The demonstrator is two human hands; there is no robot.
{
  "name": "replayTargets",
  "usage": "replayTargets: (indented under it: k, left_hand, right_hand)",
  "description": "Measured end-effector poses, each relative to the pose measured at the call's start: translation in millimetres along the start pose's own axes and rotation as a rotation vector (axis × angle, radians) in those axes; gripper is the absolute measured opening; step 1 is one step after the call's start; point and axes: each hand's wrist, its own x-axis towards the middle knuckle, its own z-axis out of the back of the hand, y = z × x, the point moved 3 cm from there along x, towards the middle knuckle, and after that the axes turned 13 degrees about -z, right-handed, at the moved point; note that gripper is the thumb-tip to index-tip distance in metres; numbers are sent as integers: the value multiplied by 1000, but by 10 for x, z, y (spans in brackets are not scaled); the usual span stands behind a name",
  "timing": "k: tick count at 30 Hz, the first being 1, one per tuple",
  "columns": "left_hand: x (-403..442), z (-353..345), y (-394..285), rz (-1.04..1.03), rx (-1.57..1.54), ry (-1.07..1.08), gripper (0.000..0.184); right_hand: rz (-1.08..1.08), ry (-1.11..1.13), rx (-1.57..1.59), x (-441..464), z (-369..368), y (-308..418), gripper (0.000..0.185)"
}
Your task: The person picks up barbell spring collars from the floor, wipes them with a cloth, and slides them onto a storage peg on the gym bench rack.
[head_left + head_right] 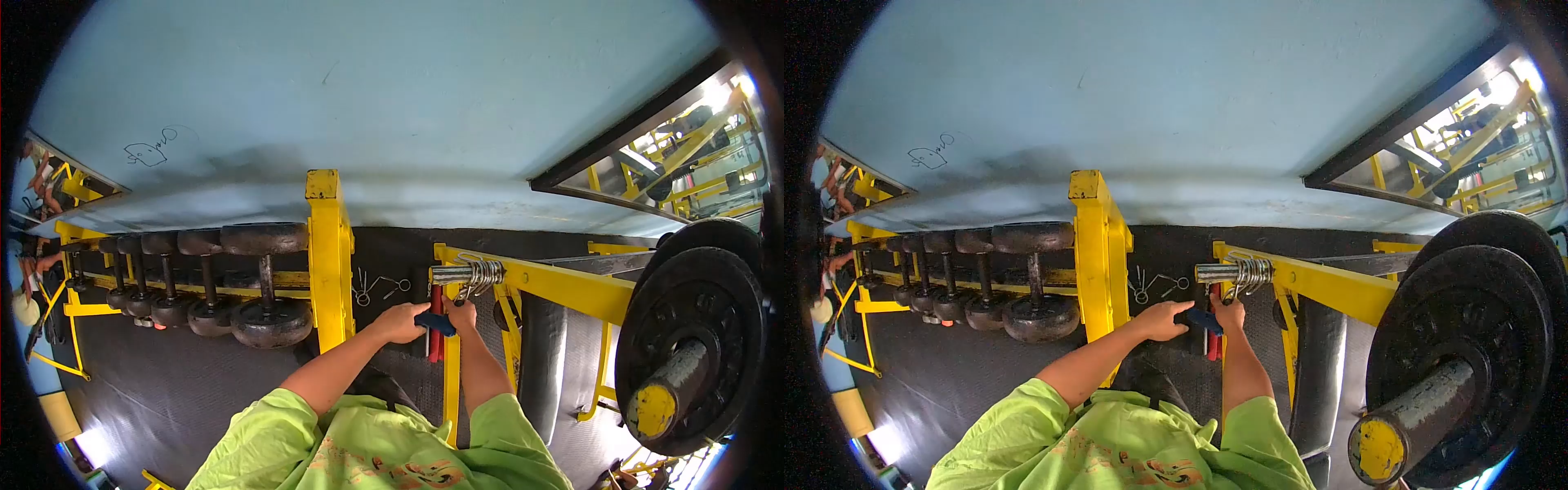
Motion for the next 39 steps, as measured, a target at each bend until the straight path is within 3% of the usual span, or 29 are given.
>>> replayTargets:
  k: [2, 5, 9, 13, 16, 20, 22, 23, 25, 26, 28, 30, 33, 35, 37, 39]
  left_hand:
    - [-101, -26, 15, -29, 58, 4, 65]
    - [-292, 7, 0, -2, 43, 30, 62]
    - [-516, 46, -44, 3, 92, 103, 62]
    - [-793, 117, -149, -78, 82, 137, 59]
    - [-1014, 120, -162, -136, 106, 222, 57]
    - [-1282, 26, -183, -204, 152, 381, 58]
    - [-1386, -127, -189, -219, 152, 458, 64]
    - [-1455, -238, -222, -229, 172, 516, 64]
    - [-1581, -478, -325, -82, 19, 591, 65]
    - [-1666, -596, -494, -46, -301, 646, 59]
    - [-1602, -986, -241, -66, -207, 688, 54]
    - [-1632, -1144, -351, -117, -177, 676, 36]
    - [-1573, -1460, -221, -35, -140, 759, 33]
    - [-1598, -1625, -252, 0, -130, 796, 30]
    - [-1523, -1851, -39, -14, -219, 697, 30]
    - [-1461, -2101, 149, 204, -56, 782, 26]
  right_hand:
    - [-219, 23, -23, 20, -28, -45, 75]
    - [-327, 160, -84, 9, -74, -273, 76]
    - [-391, 205, -47, -122, -307, -902, 61]
    - [-367, 189, 73, -1007, -372, -1085, 58]
    - [-346, 241, 417, -1671, -490, -1167, 62]
    - [-271, 57, 751, -2338, -631, -1203, 57]
    - [-259, 196, 1048, -2824, -422, -986, 58]
    - [-128, 54, 1175, -2798, -525, -1095, 53]
    - [54, -48, 1632, -3246, -314, -936, 47]
    - [78, -66, 1784, -3295, -340, -957, 44]
    - [95, -129, 1990, -3354, -478, -1163, 41]
    - [-8, 30, 1971, -3247, -789, -1400, 33]
    - [-100, 114, 1916, -3188, -1232, -1703, 21]
    - [-110, 181, 2033, -3190, -1437, -1845, 28]
    - [-275, 392, 2416, -3275, -1500, -1965, 36]
    - [-1, 555, 2480, -3057, -1864, -2215, 40]
